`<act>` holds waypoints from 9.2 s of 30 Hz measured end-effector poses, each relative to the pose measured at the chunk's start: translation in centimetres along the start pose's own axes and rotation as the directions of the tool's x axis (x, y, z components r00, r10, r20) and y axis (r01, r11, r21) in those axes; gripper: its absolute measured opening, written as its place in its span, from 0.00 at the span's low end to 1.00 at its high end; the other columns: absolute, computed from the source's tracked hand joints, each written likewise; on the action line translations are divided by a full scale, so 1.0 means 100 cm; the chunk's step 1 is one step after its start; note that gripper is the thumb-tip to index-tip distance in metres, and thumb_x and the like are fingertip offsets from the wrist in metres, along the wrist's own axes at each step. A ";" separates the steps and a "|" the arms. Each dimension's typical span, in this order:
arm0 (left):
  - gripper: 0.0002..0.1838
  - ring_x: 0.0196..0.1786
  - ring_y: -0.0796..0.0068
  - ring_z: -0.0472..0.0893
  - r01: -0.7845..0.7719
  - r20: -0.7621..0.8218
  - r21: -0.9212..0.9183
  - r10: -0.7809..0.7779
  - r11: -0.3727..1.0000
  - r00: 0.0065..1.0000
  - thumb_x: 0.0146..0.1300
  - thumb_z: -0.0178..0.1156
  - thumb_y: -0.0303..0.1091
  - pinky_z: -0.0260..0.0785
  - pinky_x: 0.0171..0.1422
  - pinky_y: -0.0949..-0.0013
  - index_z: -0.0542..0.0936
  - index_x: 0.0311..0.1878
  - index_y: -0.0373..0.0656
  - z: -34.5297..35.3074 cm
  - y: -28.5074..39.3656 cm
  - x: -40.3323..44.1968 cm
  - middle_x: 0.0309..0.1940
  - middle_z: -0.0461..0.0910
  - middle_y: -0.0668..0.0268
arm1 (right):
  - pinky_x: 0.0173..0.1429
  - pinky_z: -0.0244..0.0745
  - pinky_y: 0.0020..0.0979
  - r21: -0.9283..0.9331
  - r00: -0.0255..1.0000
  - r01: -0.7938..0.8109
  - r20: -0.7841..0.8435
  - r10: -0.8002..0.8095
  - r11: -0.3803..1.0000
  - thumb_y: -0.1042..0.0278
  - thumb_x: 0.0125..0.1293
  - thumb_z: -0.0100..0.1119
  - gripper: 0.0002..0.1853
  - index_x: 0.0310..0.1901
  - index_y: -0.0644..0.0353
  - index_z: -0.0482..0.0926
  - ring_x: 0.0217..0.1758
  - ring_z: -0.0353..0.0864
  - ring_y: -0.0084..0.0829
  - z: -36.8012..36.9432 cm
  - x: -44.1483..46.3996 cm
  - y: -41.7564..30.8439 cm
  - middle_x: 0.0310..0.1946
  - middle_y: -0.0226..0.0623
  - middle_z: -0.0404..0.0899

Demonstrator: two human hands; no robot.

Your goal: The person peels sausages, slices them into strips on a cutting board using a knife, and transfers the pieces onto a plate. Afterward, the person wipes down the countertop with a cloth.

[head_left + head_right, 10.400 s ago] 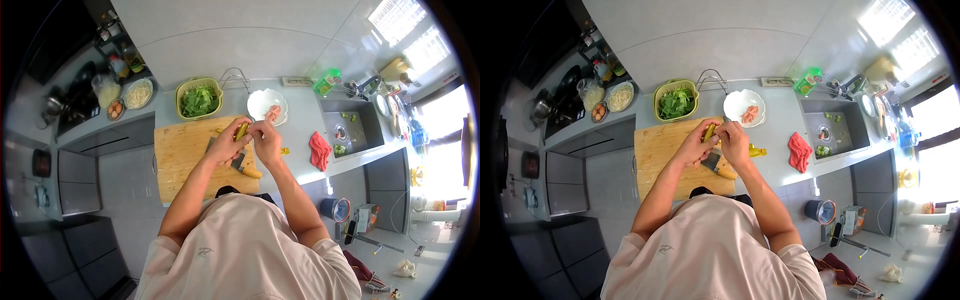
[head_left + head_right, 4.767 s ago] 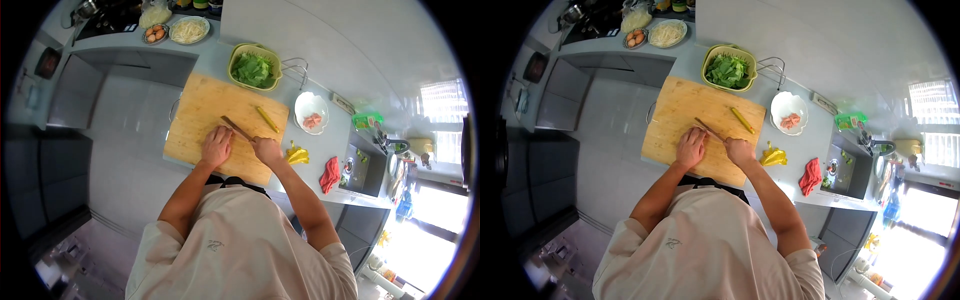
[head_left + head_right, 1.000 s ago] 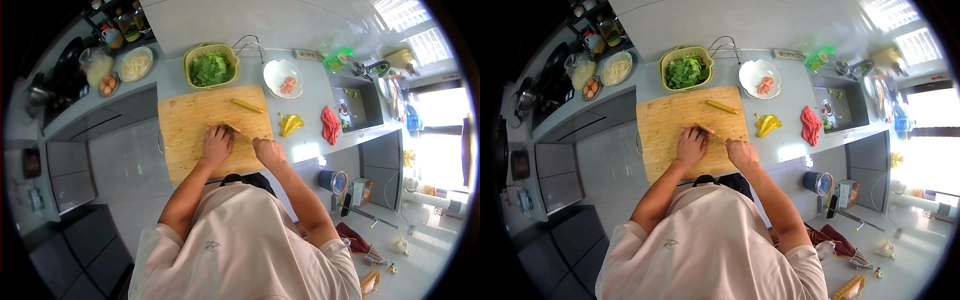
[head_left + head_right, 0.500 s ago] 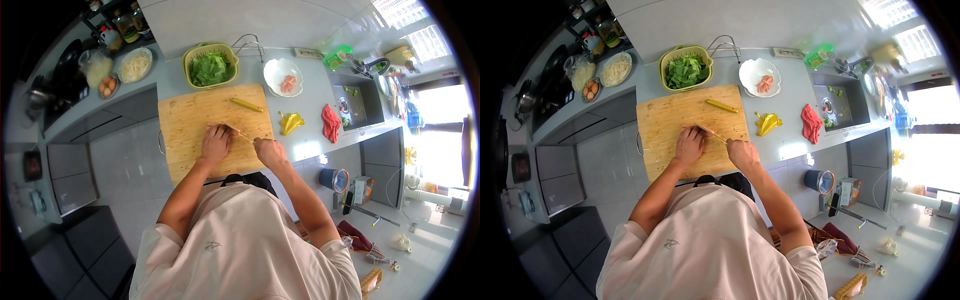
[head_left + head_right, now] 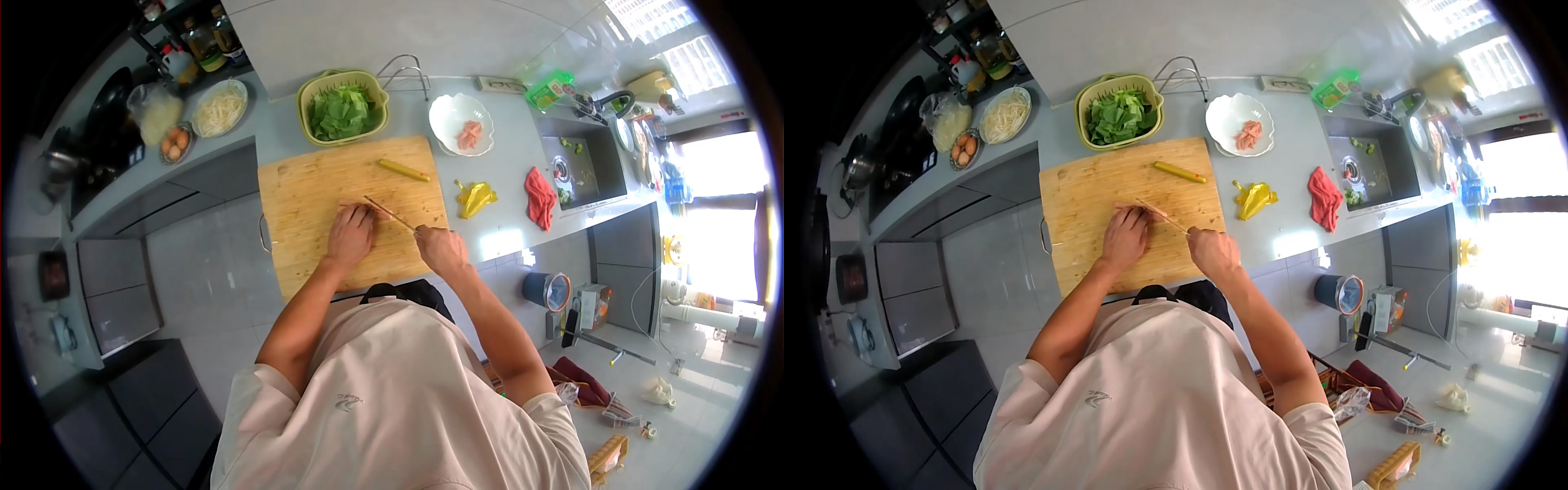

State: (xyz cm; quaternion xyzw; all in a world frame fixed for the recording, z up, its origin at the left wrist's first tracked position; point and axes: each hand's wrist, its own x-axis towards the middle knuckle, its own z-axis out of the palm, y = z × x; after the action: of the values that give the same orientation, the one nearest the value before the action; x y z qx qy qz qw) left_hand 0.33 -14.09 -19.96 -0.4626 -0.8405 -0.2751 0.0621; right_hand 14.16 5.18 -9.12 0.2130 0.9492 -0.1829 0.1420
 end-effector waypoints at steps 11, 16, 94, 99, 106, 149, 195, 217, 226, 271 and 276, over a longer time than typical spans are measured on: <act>0.21 0.68 0.54 0.77 0.011 -0.007 -0.021 -0.011 1.000 1.000 0.63 0.65 0.29 0.70 0.74 0.53 0.86 0.60 0.37 0.001 -0.001 -0.001 0.63 0.83 0.57 | 0.47 0.83 0.56 -0.066 0.997 -0.019 0.068 0.023 0.998 0.57 0.80 0.56 0.14 0.45 0.57 0.85 0.42 0.89 0.59 0.007 0.003 -0.011 0.37 0.50 0.89; 0.20 0.68 0.55 0.78 0.009 0.005 -0.025 -0.009 1.000 1.000 0.64 0.64 0.28 0.71 0.73 0.53 0.86 0.60 0.38 -0.001 -0.002 0.001 0.62 0.83 0.57 | 0.48 0.83 0.57 -0.050 0.999 -0.001 0.046 0.003 0.999 0.56 0.80 0.56 0.14 0.46 0.57 0.85 0.42 0.88 0.60 0.029 0.011 0.002 0.37 0.52 0.89; 0.21 0.71 0.53 0.76 0.044 -0.010 -0.028 -0.044 0.999 0.999 0.62 0.64 0.25 0.71 0.76 0.53 0.85 0.60 0.35 -0.017 -0.024 -0.010 0.63 0.82 0.55 | 0.52 0.82 0.60 0.047 0.993 -0.036 0.113 0.031 0.998 0.56 0.80 0.53 0.17 0.50 0.60 0.85 0.45 0.88 0.62 0.002 0.004 -0.037 0.39 0.57 0.89; 0.23 0.72 0.53 0.76 0.055 0.010 -0.031 -0.054 0.998 0.998 0.62 0.63 0.25 0.71 0.76 0.53 0.85 0.61 0.35 -0.016 -0.026 -0.010 0.63 0.82 0.56 | 0.53 0.82 0.59 0.023 0.988 -0.042 0.147 0.038 0.999 0.56 0.81 0.51 0.17 0.51 0.59 0.84 0.47 0.88 0.62 0.004 0.008 -0.042 0.41 0.58 0.89; 0.23 0.72 0.54 0.77 0.038 0.006 -0.025 -0.038 0.999 0.999 0.62 0.63 0.25 0.71 0.76 0.54 0.85 0.62 0.36 -0.014 -0.029 -0.007 0.63 0.83 0.56 | 0.54 0.84 0.57 -0.012 0.988 -0.009 0.154 0.011 1.000 0.59 0.81 0.51 0.15 0.51 0.61 0.83 0.47 0.89 0.61 0.015 0.017 -0.040 0.41 0.58 0.89; 0.25 0.72 0.53 0.77 0.103 0.066 -0.061 -0.099 0.993 0.993 0.64 0.64 0.26 0.74 0.74 0.56 0.83 0.66 0.37 -0.022 -0.042 -0.020 0.66 0.80 0.56 | 0.52 0.84 0.58 -0.038 0.992 0.019 0.126 -0.014 0.999 0.57 0.79 0.55 0.16 0.46 0.61 0.85 0.45 0.89 0.62 0.022 0.025 -0.053 0.38 0.59 0.89; 0.18 0.58 0.49 0.82 0.179 -0.209 -0.300 -0.248 0.937 0.946 0.60 0.64 0.16 0.78 0.62 0.51 0.88 0.54 0.39 -0.017 -0.031 -0.017 0.53 0.83 0.56 | 0.49 0.83 0.60 0.054 0.997 0.072 0.021 -0.073 0.996 0.55 0.79 0.55 0.16 0.46 0.60 0.84 0.40 0.88 0.63 0.013 0.025 -0.033 0.35 0.58 0.88; 0.19 0.59 0.52 0.81 0.243 -0.123 -0.094 -0.254 0.965 0.960 0.61 0.67 0.22 0.77 0.65 0.54 0.89 0.56 0.42 -0.006 -0.034 -0.027 0.56 0.85 0.58 | 0.52 0.85 0.58 -0.086 0.979 0.102 0.183 -0.085 0.991 0.57 0.79 0.54 0.15 0.47 0.59 0.85 0.45 0.91 0.60 -0.006 0.023 -0.052 0.39 0.57 0.90; 0.16 0.57 0.52 0.81 0.222 -0.178 -0.104 -0.237 0.970 0.955 0.62 0.66 0.22 0.78 0.63 0.54 0.88 0.54 0.41 -0.007 -0.033 -0.026 0.53 0.84 0.60 | 0.52 0.82 0.62 0.005 0.988 0.097 0.123 -0.097 0.995 0.53 0.80 0.56 0.17 0.49 0.60 0.84 0.45 0.88 0.65 0.018 0.032 -0.032 0.38 0.60 0.88; 0.18 0.57 0.51 0.83 0.296 -0.211 -0.248 -0.350 0.922 0.913 0.64 0.65 0.21 0.79 0.64 0.54 0.87 0.57 0.40 -0.016 -0.038 -0.029 0.57 0.84 0.55 | 0.42 0.83 0.54 0.003 0.972 0.202 -0.119 -0.200 0.979 0.55 0.75 0.65 0.14 0.55 0.51 0.86 0.36 0.89 0.53 0.015 0.024 -0.021 0.30 0.47 0.87; 0.13 0.56 0.52 0.83 0.419 -0.293 -0.459 -0.579 0.783 0.761 0.68 0.68 0.27 0.78 0.61 0.54 0.89 0.54 0.43 -0.036 -0.051 0.007 0.53 0.85 0.59 | 0.40 0.83 0.44 -0.196 0.850 0.394 -0.294 -0.437 0.898 0.61 0.66 0.73 0.19 0.58 0.46 0.87 0.34 0.89 0.40 0.010 0.028 -0.002 0.26 0.34 0.86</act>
State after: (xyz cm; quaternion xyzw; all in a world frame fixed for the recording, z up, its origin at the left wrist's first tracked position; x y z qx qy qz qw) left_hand -4.80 -17.60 -18.74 -0.1502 -0.8339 -0.5256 0.0763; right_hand 11.84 5.56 -10.91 0.0207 0.9925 -0.1097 -0.0488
